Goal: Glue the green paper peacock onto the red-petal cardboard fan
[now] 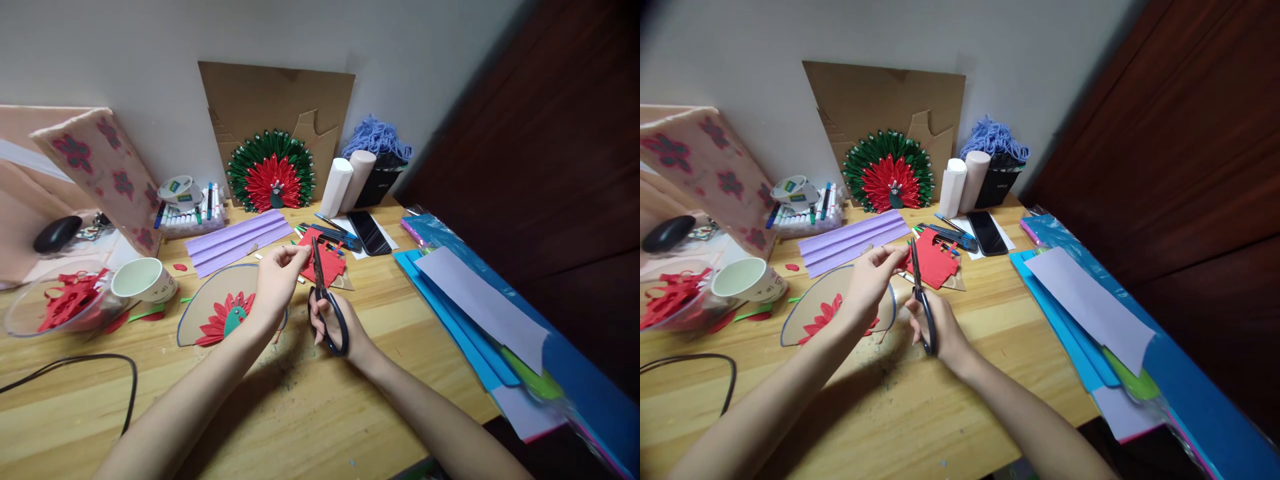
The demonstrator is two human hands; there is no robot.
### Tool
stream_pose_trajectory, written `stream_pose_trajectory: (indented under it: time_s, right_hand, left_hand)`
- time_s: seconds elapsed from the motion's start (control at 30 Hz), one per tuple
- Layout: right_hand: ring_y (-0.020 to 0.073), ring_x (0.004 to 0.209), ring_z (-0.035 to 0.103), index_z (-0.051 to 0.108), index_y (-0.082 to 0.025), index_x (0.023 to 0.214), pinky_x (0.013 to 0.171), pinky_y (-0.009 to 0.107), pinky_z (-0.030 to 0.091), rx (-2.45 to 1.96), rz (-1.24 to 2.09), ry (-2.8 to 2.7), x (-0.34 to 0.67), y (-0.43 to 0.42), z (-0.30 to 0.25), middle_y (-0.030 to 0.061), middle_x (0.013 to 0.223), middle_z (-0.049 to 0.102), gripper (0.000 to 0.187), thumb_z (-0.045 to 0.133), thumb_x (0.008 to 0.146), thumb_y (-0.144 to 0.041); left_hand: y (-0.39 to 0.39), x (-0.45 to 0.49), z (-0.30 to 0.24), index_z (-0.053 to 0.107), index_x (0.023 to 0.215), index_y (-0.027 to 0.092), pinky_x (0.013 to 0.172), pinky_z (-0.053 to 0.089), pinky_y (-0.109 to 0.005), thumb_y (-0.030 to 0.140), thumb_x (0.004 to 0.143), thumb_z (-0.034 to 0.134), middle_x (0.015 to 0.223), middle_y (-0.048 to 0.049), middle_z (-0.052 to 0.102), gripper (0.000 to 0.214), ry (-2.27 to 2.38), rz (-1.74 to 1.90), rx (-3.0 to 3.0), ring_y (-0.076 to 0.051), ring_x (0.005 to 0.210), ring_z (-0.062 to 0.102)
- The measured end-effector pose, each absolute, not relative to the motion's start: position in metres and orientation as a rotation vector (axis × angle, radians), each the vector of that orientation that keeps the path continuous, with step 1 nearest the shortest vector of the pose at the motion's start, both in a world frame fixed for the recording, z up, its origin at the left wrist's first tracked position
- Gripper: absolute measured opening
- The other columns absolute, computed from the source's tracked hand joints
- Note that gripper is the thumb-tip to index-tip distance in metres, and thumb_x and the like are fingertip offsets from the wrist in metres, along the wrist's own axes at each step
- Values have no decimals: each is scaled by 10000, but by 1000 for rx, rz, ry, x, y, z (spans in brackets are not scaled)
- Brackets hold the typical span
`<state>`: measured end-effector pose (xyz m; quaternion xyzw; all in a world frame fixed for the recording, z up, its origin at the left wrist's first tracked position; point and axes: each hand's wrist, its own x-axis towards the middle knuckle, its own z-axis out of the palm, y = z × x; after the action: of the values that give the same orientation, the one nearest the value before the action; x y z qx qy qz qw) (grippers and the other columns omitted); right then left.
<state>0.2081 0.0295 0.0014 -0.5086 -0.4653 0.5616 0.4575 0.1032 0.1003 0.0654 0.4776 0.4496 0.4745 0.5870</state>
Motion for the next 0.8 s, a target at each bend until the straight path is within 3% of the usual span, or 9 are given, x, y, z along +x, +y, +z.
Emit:
stream_pose_trajectory:
  time_s: [0.13,0.27,0.47,0.57,0.63,0.7,0.8]
  right_hand:
    - [114,410,490,471,-206,731,429,224,390,-1623,1099,-1307,231,41,13,-54,497,467,487,407,788,-686]
    - [210,688,625,563,-195,746,585,280,406,-2161,553,-1631,256,54,20,60,742,665,266,529,823,-447]
    - [264,861,636,614,-148,929,721,343,458,-2219,213,-1681,257,57,7,145,956,650,207,549,828,-317]
    - [247,978,605,565,-162,1029,828,371,475,-1856,324,-1554,238,56,19,142,1091,582,245,514,856,-327]
    - [203,1017,594,517,-194,1076,864,342,485,-1500,622,-1446,220,58,36,100,1106,579,258,495,878,-359]
    - [171,978,606,498,-209,1028,830,306,510,-1246,860,-1293,201,64,56,63,1047,593,240,524,867,-386]
    - [136,833,616,517,-200,879,769,263,518,-1056,923,-1175,182,76,82,10,866,602,199,606,819,-367]
  left_hand:
    - [103,101,64,689,741,126,682,431,-249,404,655,717,706,-31,654,292,1043,1066,1125,-121,676,549]
    - [107,98,61,723,826,121,715,440,-277,427,690,683,749,-62,682,337,1001,975,1136,-140,699,563]
    - [107,96,64,724,856,162,750,440,-248,373,729,664,873,-51,708,254,1044,1126,1032,-150,835,598]
    - [105,95,69,723,823,157,788,440,-255,355,729,669,826,-41,710,225,1038,1219,1047,-150,831,607]
    - [104,95,73,723,817,153,805,443,-265,351,726,675,814,-40,710,223,1018,1270,1058,-156,829,612]
    - [102,93,77,721,840,152,822,449,-279,351,737,664,836,-46,712,231,973,1298,1053,-165,840,619]
    - [101,87,85,714,888,149,832,458,-286,347,768,636,886,-57,714,244,893,1321,1049,-169,857,630]
